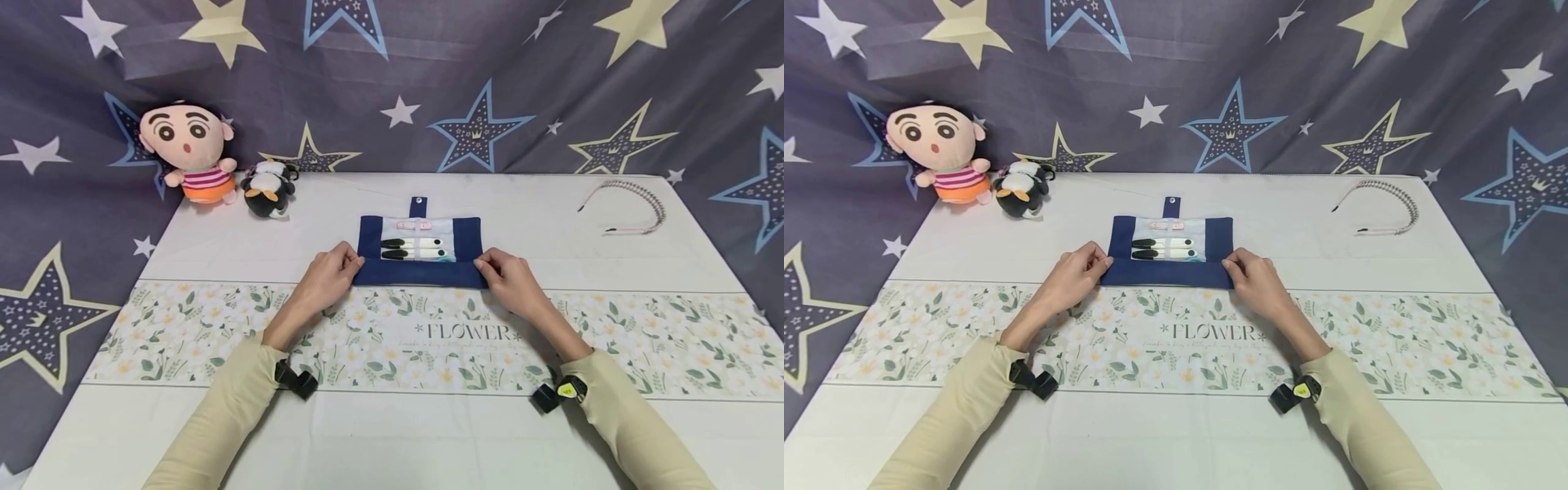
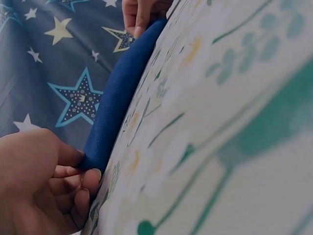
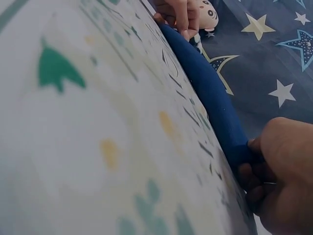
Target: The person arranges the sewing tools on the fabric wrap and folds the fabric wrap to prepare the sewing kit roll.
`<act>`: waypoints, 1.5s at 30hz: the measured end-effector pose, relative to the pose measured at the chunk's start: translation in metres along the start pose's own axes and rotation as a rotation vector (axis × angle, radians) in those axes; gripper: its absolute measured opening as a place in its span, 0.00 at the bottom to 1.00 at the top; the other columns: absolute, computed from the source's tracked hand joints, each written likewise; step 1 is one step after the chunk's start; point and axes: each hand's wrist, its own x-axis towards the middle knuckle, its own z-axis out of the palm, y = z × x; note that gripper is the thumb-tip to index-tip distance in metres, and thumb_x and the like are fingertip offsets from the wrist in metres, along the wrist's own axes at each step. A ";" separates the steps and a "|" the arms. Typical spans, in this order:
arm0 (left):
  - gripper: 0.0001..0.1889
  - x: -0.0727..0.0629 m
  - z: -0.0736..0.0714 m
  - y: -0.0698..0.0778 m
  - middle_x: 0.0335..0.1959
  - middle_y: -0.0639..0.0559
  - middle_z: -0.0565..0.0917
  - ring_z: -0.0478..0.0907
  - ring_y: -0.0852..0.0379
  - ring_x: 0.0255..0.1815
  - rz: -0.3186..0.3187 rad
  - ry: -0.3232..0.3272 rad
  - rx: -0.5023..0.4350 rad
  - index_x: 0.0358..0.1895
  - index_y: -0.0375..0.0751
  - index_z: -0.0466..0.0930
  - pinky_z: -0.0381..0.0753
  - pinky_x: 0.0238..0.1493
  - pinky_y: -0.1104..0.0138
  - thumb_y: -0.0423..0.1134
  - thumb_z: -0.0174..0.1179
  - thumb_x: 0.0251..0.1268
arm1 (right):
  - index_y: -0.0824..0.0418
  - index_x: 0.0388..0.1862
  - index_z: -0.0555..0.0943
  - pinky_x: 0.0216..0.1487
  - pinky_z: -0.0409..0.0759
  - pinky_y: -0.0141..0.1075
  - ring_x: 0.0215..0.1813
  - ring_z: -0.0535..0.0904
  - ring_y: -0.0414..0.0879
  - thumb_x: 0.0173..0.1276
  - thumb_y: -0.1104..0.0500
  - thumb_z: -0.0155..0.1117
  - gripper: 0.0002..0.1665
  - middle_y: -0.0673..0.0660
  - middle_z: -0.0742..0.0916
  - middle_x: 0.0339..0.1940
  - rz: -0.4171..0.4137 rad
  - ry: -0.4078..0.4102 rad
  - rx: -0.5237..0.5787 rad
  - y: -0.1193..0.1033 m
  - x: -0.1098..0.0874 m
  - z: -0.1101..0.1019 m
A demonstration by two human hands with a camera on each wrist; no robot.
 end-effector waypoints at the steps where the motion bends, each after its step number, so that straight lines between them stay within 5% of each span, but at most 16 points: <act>1: 0.09 0.000 0.000 0.000 0.20 0.51 0.72 0.67 0.54 0.18 -0.001 0.000 0.003 0.40 0.38 0.76 0.66 0.26 0.60 0.39 0.54 0.82 | 0.67 0.41 0.83 0.29 0.67 0.38 0.24 0.69 0.46 0.81 0.63 0.58 0.10 0.53 0.79 0.23 0.010 0.002 -0.001 -0.001 0.000 0.000; 6: 0.09 -0.001 0.001 0.000 0.20 0.51 0.73 0.67 0.54 0.18 0.005 0.002 0.025 0.41 0.38 0.76 0.67 0.27 0.60 0.40 0.54 0.82 | 0.67 0.42 0.83 0.31 0.68 0.38 0.26 0.70 0.47 0.82 0.62 0.57 0.10 0.54 0.80 0.25 0.037 0.005 0.002 -0.001 0.001 0.002; 10: 0.08 -0.003 0.005 -0.002 0.25 0.50 0.76 0.71 0.53 0.21 0.089 0.044 0.102 0.41 0.38 0.78 0.71 0.27 0.59 0.38 0.56 0.81 | 0.66 0.42 0.83 0.32 0.69 0.38 0.26 0.72 0.46 0.81 0.62 0.58 0.10 0.54 0.82 0.26 0.029 0.011 0.012 0.000 -0.001 0.003; 13: 0.06 -0.005 0.008 -0.004 0.35 0.47 0.79 0.74 0.51 0.28 0.182 0.107 0.186 0.44 0.37 0.81 0.75 0.30 0.57 0.36 0.59 0.78 | 0.66 0.45 0.83 0.31 0.68 0.37 0.26 0.71 0.46 0.80 0.63 0.59 0.07 0.54 0.81 0.26 0.012 0.013 0.024 0.001 -0.002 0.002; 16: 0.06 -0.007 0.010 -0.006 0.46 0.42 0.78 0.76 0.46 0.40 0.316 0.143 0.270 0.49 0.36 0.82 0.77 0.43 0.53 0.32 0.59 0.75 | 0.64 0.51 0.80 0.29 0.66 0.37 0.23 0.68 0.46 0.80 0.64 0.59 0.07 0.53 0.78 0.23 0.003 0.007 0.037 0.002 -0.004 0.002; 20: 0.13 -0.010 0.011 -0.009 0.53 0.39 0.79 0.74 0.40 0.54 0.520 0.118 0.343 0.52 0.36 0.84 0.72 0.58 0.47 0.26 0.55 0.70 | 0.63 0.57 0.75 0.29 0.66 0.37 0.23 0.67 0.47 0.79 0.65 0.60 0.11 0.53 0.77 0.25 -0.019 0.012 0.049 0.004 -0.006 0.002; 22: 0.14 -0.012 0.011 -0.010 0.55 0.38 0.79 0.74 0.39 0.57 0.572 0.094 0.358 0.53 0.37 0.84 0.71 0.60 0.47 0.27 0.55 0.68 | 0.62 0.55 0.75 0.29 0.67 0.36 0.25 0.69 0.46 0.78 0.66 0.61 0.10 0.52 0.78 0.28 -0.053 0.022 0.045 0.006 -0.007 0.002; 28: 0.17 -0.017 0.008 -0.014 0.57 0.39 0.79 0.75 0.40 0.60 0.555 0.030 0.354 0.58 0.37 0.83 0.69 0.66 0.47 0.33 0.59 0.68 | 0.62 0.48 0.82 0.34 0.69 0.36 0.34 0.69 0.44 0.73 0.66 0.68 0.07 0.57 0.79 0.43 -0.242 0.026 -0.017 0.013 -0.010 0.000; 34: 0.17 -0.017 0.006 -0.016 0.55 0.39 0.82 0.77 0.41 0.58 0.561 0.035 0.368 0.58 0.34 0.83 0.72 0.64 0.49 0.35 0.65 0.69 | 0.61 0.53 0.84 0.48 0.70 0.44 0.49 0.72 0.51 0.62 0.60 0.81 0.22 0.60 0.76 0.57 -0.286 -0.027 -0.052 0.015 -0.014 -0.003; 41: 0.13 -0.016 0.005 -0.015 0.50 0.42 0.84 0.81 0.42 0.55 0.566 0.059 0.379 0.55 0.34 0.84 0.76 0.62 0.52 0.31 0.63 0.70 | 0.63 0.50 0.87 0.53 0.69 0.52 0.55 0.71 0.58 0.65 0.61 0.77 0.16 0.62 0.80 0.57 -0.389 -0.018 -0.177 0.019 -0.014 -0.003; 45: 0.10 -0.016 0.004 -0.019 0.46 0.44 0.86 0.84 0.45 0.49 0.564 0.106 0.303 0.52 0.34 0.85 0.80 0.56 0.53 0.30 0.63 0.72 | 0.64 0.47 0.88 0.55 0.70 0.51 0.53 0.75 0.57 0.67 0.62 0.75 0.11 0.61 0.86 0.52 -0.459 0.021 -0.198 0.020 -0.011 -0.002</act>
